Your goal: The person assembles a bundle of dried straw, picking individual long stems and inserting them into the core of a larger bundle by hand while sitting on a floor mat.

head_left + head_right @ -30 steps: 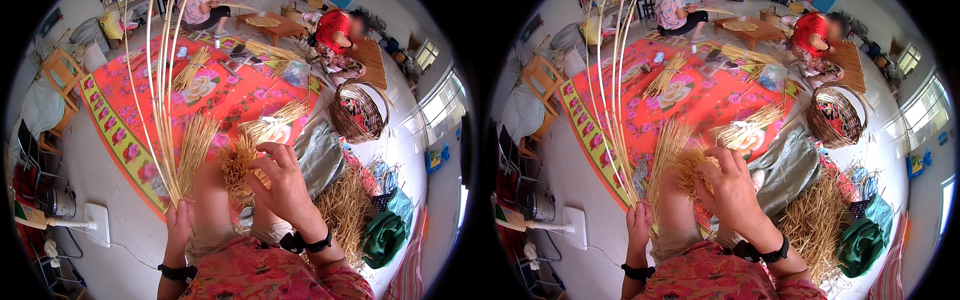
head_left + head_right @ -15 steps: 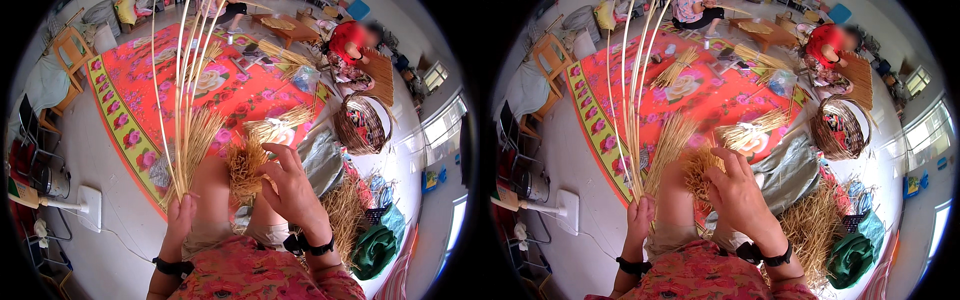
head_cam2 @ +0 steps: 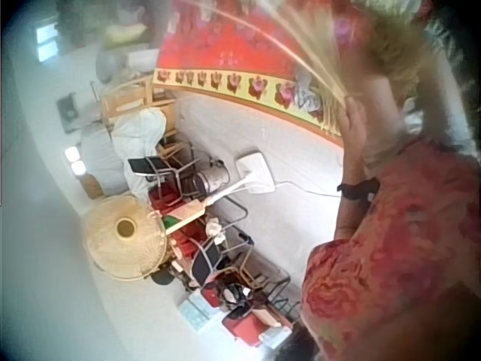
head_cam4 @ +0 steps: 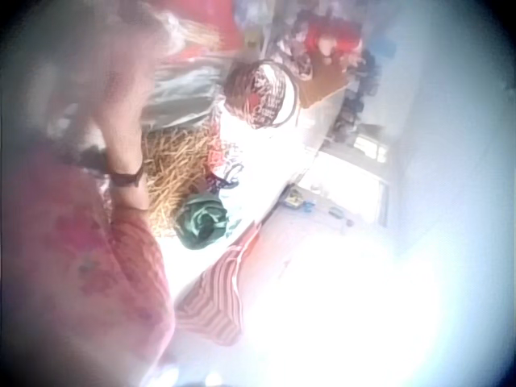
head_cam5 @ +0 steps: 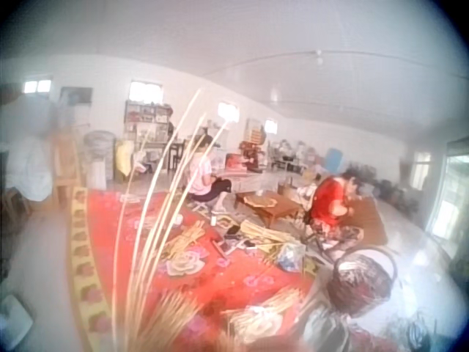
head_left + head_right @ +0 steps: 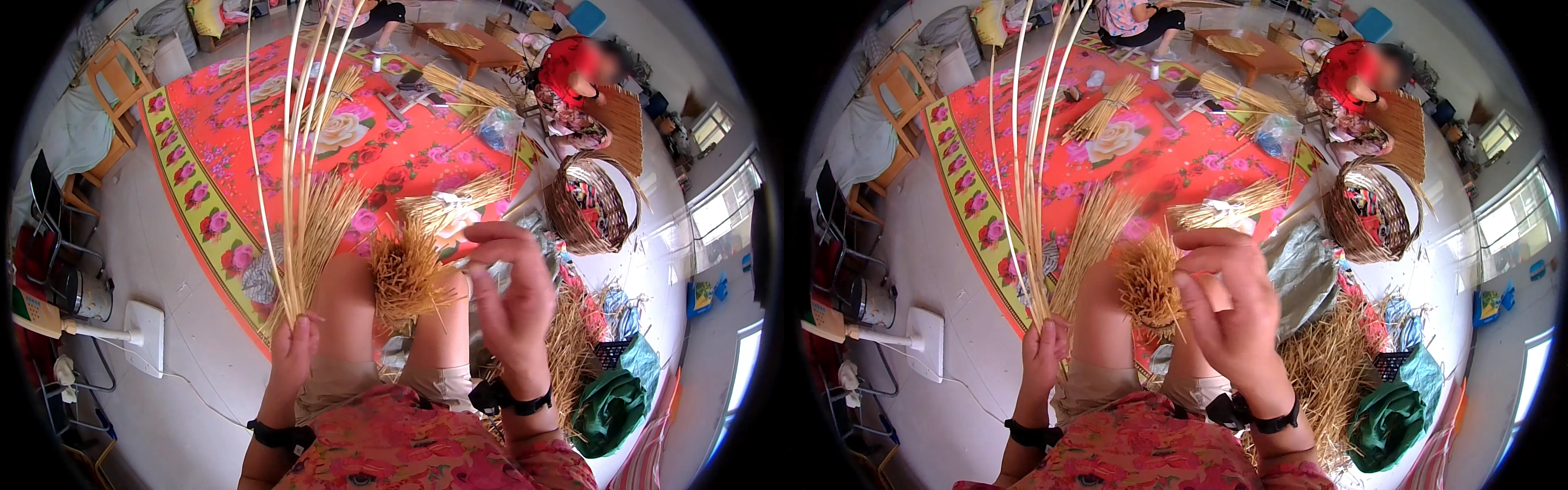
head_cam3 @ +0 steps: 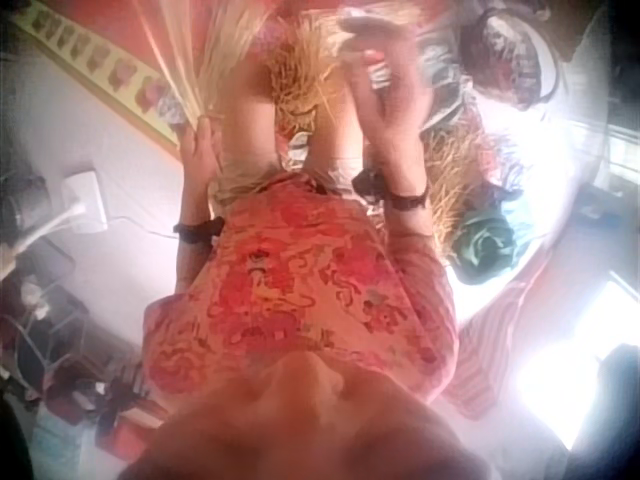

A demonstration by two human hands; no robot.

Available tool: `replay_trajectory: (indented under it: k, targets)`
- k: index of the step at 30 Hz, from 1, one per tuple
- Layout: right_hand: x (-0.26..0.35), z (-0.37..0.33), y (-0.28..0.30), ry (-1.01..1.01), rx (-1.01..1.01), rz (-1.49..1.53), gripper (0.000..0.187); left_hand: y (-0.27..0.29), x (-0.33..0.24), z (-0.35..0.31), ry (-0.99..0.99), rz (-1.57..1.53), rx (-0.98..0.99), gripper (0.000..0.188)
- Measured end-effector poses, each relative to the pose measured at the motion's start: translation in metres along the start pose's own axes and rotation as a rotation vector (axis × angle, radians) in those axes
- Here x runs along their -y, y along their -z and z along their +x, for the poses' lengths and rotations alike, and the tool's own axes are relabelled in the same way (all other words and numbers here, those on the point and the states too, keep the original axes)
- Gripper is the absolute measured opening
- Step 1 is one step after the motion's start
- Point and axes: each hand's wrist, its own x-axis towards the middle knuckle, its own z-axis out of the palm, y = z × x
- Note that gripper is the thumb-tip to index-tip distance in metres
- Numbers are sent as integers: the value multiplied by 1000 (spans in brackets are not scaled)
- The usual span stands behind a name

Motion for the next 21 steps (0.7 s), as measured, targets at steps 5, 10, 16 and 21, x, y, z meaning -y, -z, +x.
replay_trajectory:
  k: [5,10,16,21]
  targets:
    - [11,-4,9,-128,-191,365,13,-2,0,0,-5,0,18,23]
    - [2,-12,3,-173,76,115,14,-3,1,0,-13,11,19,23]
    - [-20,-26,-12,-7,184,-153,17,-4,-1,-1,-12,6,30,24]
    - [-11,-20,3,-85,187,-176,12,-5,-2,0,-20,18,48,24]
